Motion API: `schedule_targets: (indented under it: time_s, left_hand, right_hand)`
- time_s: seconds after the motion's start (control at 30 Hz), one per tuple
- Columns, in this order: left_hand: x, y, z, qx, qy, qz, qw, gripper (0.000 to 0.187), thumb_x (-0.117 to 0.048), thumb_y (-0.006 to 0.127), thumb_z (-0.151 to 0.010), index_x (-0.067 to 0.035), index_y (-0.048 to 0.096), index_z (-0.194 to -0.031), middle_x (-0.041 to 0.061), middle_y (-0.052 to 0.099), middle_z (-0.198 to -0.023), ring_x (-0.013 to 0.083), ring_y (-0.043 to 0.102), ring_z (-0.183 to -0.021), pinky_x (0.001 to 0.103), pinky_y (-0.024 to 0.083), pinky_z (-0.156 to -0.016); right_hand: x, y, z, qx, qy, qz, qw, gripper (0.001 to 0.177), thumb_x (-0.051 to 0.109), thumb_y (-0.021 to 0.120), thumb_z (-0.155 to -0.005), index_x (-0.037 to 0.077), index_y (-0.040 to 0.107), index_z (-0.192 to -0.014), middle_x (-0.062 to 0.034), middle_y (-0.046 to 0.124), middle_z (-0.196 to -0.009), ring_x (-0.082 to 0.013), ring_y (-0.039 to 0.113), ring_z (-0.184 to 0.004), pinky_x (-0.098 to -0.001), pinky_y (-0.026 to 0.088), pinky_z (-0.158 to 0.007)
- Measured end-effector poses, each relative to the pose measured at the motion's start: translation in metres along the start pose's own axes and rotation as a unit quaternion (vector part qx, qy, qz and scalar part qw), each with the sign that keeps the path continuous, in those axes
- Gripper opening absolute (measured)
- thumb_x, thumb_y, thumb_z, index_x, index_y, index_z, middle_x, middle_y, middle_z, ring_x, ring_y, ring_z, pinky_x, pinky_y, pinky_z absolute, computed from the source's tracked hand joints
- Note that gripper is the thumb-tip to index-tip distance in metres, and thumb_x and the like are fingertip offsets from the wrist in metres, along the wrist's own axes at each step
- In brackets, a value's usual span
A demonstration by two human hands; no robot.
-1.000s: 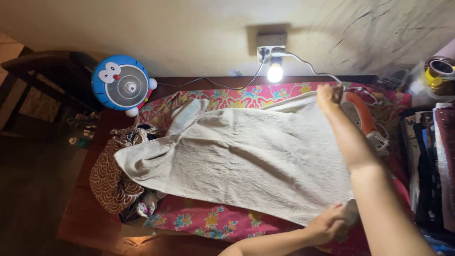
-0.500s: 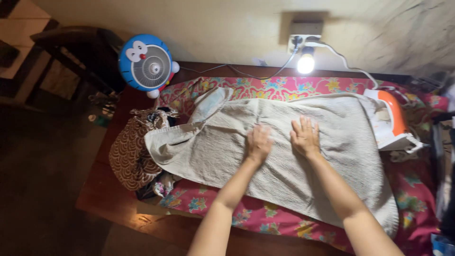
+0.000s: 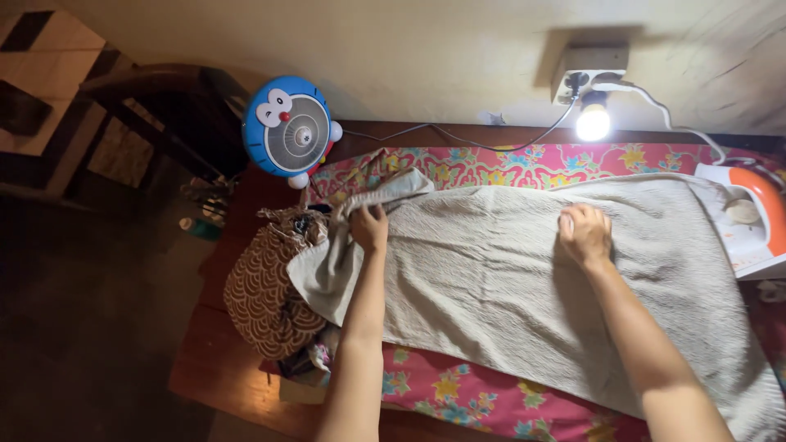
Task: The person irons a blue patterned cloth and a white towel on a table, folding each item after ironing. The person uses an electric iron to smooth the items and places the finished pieces on a stack of folded laundry.
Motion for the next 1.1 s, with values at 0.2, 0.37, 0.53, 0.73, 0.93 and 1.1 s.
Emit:
schedule_targets:
  time_s: [0.2, 0.37, 0.53, 0.73, 0.93, 1.1]
  left_hand:
    - [-0.097, -0.041, -0.052, 0.097, 0.198, 0.070, 0.973, 0.066, -0.020, 0.078, -0.081, -0.020, 0.049, -0.139, 0.013, 0.050, -0.144, 0.0361, 0.071, -0.106, 0.055, 0.051, -0.099]
    - [-0.102, -0.025, -0.078, 0.253, 0.159, 0.078, 0.951, 0.066, -0.028, 0.074, -0.077, -0.021, 0.047, -0.138, 0.013, 0.057, -0.134, 0.0362, 0.065, -0.121, 0.052, 0.055, -0.098]
    - [-0.055, 0.010, -0.090, 0.313, 0.069, 0.142, 0.936, 0.019, -0.042, 0.068, -0.090, -0.030, 0.072, -0.103, -0.005, 0.076, -0.099, 0.0173, 0.073, -0.100, 0.034, 0.055, -0.089]
    - [0.034, 0.006, -0.156, -0.119, -0.026, 0.242, 0.963, 0.005, -0.024, 0.071, -0.094, -0.019, 0.073, -0.093, 0.000, 0.075, -0.081, 0.0209, 0.074, -0.078, 0.029, 0.058, -0.073]
    - [0.004, -0.041, -0.142, -0.053, 0.084, 0.155, 0.983, 0.054, -0.022, 0.075, -0.084, -0.001, 0.057, -0.131, 0.026, 0.062, -0.117, 0.0457, 0.065, -0.106, 0.054, 0.056, -0.089]
    - [-0.093, -0.108, -0.033, 0.206, 0.264, 0.094, 0.938, 0.042, -0.026, 0.061, -0.093, -0.013, 0.055, -0.132, 0.033, 0.045, -0.149, 0.0479, 0.044, -0.140, 0.071, 0.033, -0.109]
  right_hand:
    - [0.081, 0.029, -0.094, -0.097, -0.124, -0.076, 0.985, 0.019, 0.020, 0.065, -0.090, 0.029, 0.071, -0.105, 0.0064, 0.070, -0.111, -0.0170, 0.068, -0.099, -0.0304, 0.052, -0.082]
    - [0.167, 0.010, -0.117, 0.100, -0.108, -0.080, 0.986, 0.027, 0.032, 0.070, -0.084, 0.028, 0.077, -0.110, 0.0009, 0.078, -0.104, -0.0248, 0.074, -0.094, -0.0383, 0.061, -0.082]
    - [0.150, 0.034, -0.121, 0.365, -0.013, -0.042, 0.930, 0.035, 0.046, 0.064, -0.091, 0.041, 0.071, -0.125, -0.0090, 0.080, -0.105, -0.0355, 0.077, -0.100, -0.0481, 0.061, -0.090]
    - [0.123, 0.025, -0.138, 0.359, 0.035, 0.024, 0.932, 0.037, 0.059, 0.057, -0.086, 0.032, 0.072, -0.108, -0.0092, 0.080, -0.095, -0.0361, 0.078, -0.095, -0.0491, 0.061, -0.085]
    - [0.135, 0.027, -0.128, 0.069, 0.066, -0.046, 0.994, 0.038, 0.022, 0.067, -0.091, 0.022, 0.053, -0.126, -0.0126, 0.062, -0.116, -0.0457, 0.072, -0.071, -0.0556, 0.060, -0.066]
    - [0.230, -0.003, -0.062, -0.068, -0.132, 0.000, 0.989, 0.080, 0.028, 0.087, -0.068, 0.013, 0.059, -0.141, -0.0156, 0.059, -0.145, -0.0327, 0.054, -0.135, -0.0507, 0.042, -0.105]
Point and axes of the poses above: each hand's wrist, its own z-axis away from the middle knuckle, its own y-axis out of the palm, x = y × z, the point moved 5 cm from there along -z, towards the middle knuckle
